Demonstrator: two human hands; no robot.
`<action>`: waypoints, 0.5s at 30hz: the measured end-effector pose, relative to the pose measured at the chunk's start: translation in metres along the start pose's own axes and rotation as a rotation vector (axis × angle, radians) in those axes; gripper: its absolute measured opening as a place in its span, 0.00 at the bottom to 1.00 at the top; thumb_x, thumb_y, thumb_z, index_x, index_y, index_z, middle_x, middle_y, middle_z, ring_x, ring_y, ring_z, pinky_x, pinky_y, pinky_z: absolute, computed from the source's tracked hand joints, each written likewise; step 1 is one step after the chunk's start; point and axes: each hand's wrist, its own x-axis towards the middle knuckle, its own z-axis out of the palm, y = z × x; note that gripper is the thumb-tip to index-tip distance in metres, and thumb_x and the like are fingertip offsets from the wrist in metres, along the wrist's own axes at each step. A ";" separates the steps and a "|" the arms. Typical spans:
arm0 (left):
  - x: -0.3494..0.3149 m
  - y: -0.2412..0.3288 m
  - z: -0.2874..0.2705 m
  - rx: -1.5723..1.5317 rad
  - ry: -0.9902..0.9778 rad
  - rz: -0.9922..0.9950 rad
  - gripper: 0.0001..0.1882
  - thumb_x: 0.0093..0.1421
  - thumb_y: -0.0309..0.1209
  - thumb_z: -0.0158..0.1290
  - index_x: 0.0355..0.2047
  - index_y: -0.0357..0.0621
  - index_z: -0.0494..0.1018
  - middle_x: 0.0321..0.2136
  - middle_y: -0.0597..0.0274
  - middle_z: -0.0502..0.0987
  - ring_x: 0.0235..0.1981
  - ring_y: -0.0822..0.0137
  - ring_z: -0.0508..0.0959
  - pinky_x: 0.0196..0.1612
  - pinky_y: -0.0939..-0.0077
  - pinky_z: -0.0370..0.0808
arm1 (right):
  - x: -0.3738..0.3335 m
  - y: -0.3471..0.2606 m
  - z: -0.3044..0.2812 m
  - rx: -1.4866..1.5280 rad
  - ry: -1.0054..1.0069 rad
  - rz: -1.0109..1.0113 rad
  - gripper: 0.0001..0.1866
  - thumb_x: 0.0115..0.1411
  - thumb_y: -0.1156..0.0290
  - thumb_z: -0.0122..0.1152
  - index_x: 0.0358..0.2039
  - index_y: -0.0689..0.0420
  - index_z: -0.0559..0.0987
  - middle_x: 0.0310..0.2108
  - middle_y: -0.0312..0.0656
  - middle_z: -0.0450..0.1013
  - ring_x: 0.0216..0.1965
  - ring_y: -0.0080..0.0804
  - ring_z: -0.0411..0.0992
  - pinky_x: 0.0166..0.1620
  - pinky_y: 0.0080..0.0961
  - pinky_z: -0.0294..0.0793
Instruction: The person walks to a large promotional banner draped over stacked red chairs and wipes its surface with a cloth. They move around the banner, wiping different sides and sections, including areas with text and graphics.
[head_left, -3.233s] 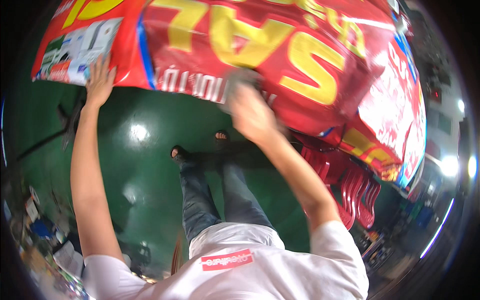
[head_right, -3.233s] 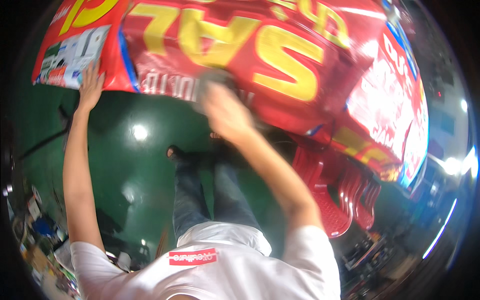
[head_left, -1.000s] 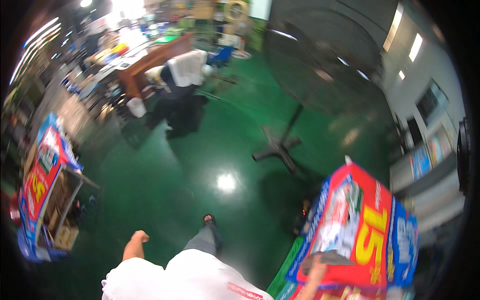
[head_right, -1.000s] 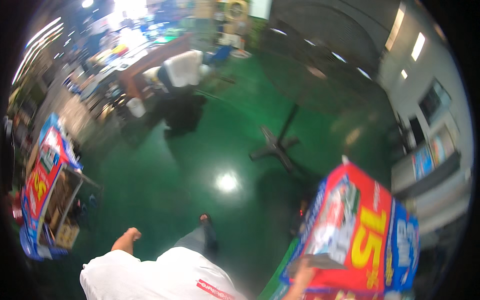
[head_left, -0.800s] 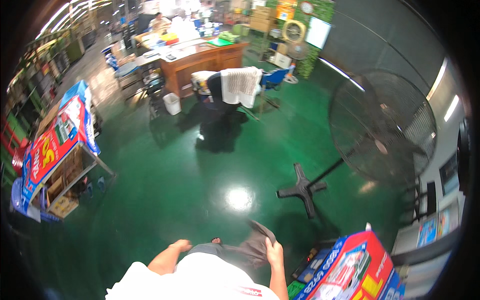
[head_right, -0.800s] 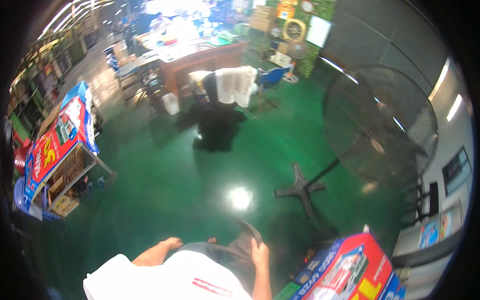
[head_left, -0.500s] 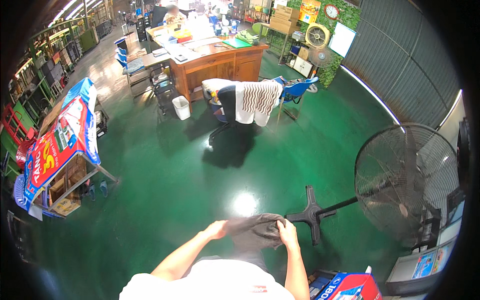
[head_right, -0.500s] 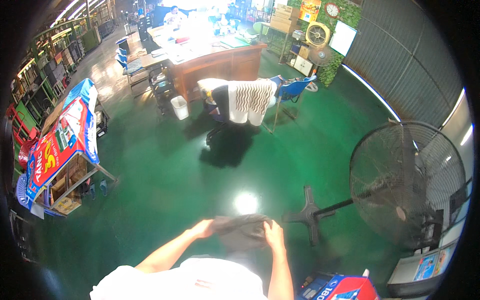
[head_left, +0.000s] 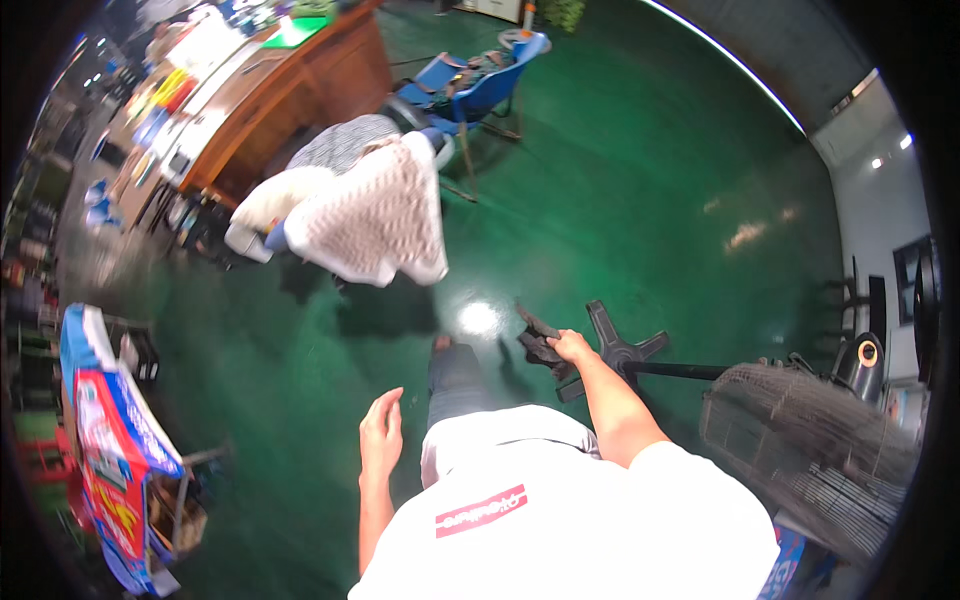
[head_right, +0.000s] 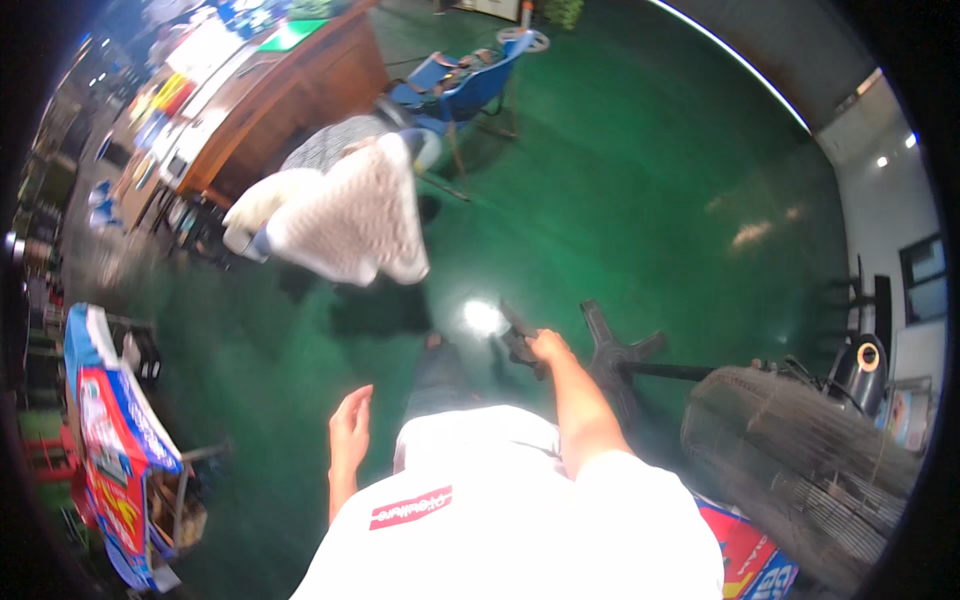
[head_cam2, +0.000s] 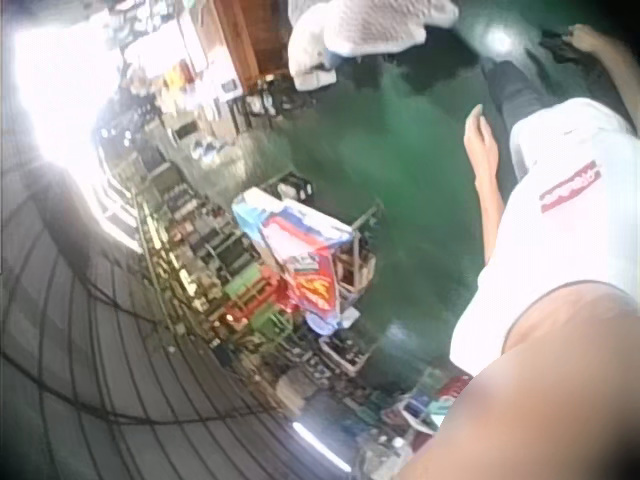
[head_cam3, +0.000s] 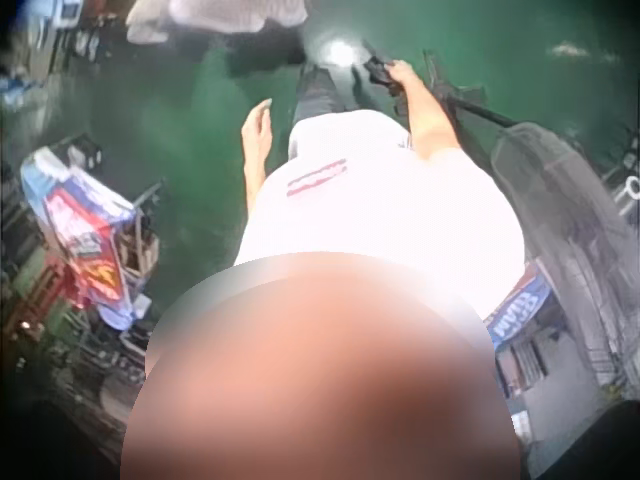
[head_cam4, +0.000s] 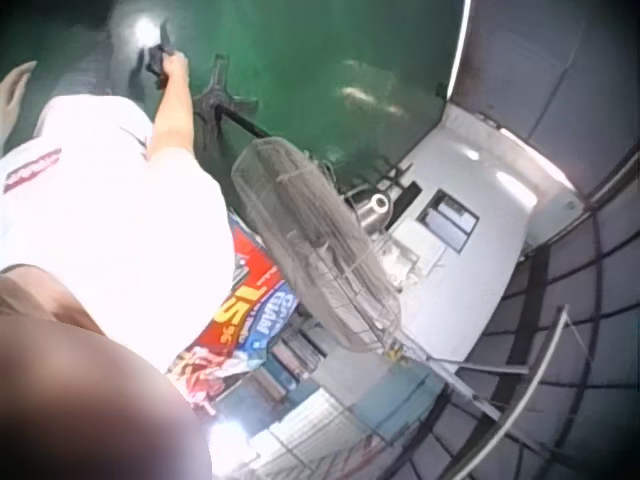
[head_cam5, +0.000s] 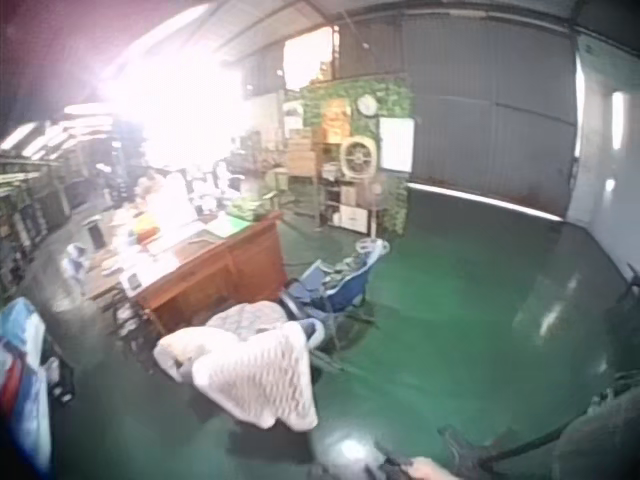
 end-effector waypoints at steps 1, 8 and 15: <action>0.026 0.019 0.008 -0.030 0.015 -0.055 0.12 0.65 0.25 0.46 0.45 0.38 0.75 0.42 0.54 0.79 0.45 0.59 0.79 0.48 0.68 0.74 | 0.019 -0.006 -0.018 -0.068 0.047 0.033 0.31 0.61 0.51 0.56 0.57 0.61 0.71 0.57 0.54 0.67 0.59 0.48 0.66 0.60 0.38 0.65; 0.294 0.171 0.081 0.011 -0.266 0.362 0.11 0.63 0.21 0.46 0.43 0.38 0.75 0.40 0.53 0.79 0.41 0.57 0.79 0.43 0.71 0.74 | 0.106 0.012 -0.151 0.095 0.179 0.310 0.33 0.61 0.49 0.54 0.60 0.58 0.68 0.61 0.53 0.63 0.62 0.47 0.62 0.63 0.37 0.61; 0.473 0.328 0.230 0.236 -0.782 0.788 0.12 0.59 0.20 0.47 0.43 0.37 0.76 0.41 0.51 0.78 0.44 0.51 0.77 0.47 0.66 0.73 | 0.160 0.145 -0.210 0.670 0.543 0.572 0.32 0.59 0.51 0.57 0.54 0.65 0.72 0.54 0.59 0.69 0.56 0.51 0.68 0.58 0.37 0.66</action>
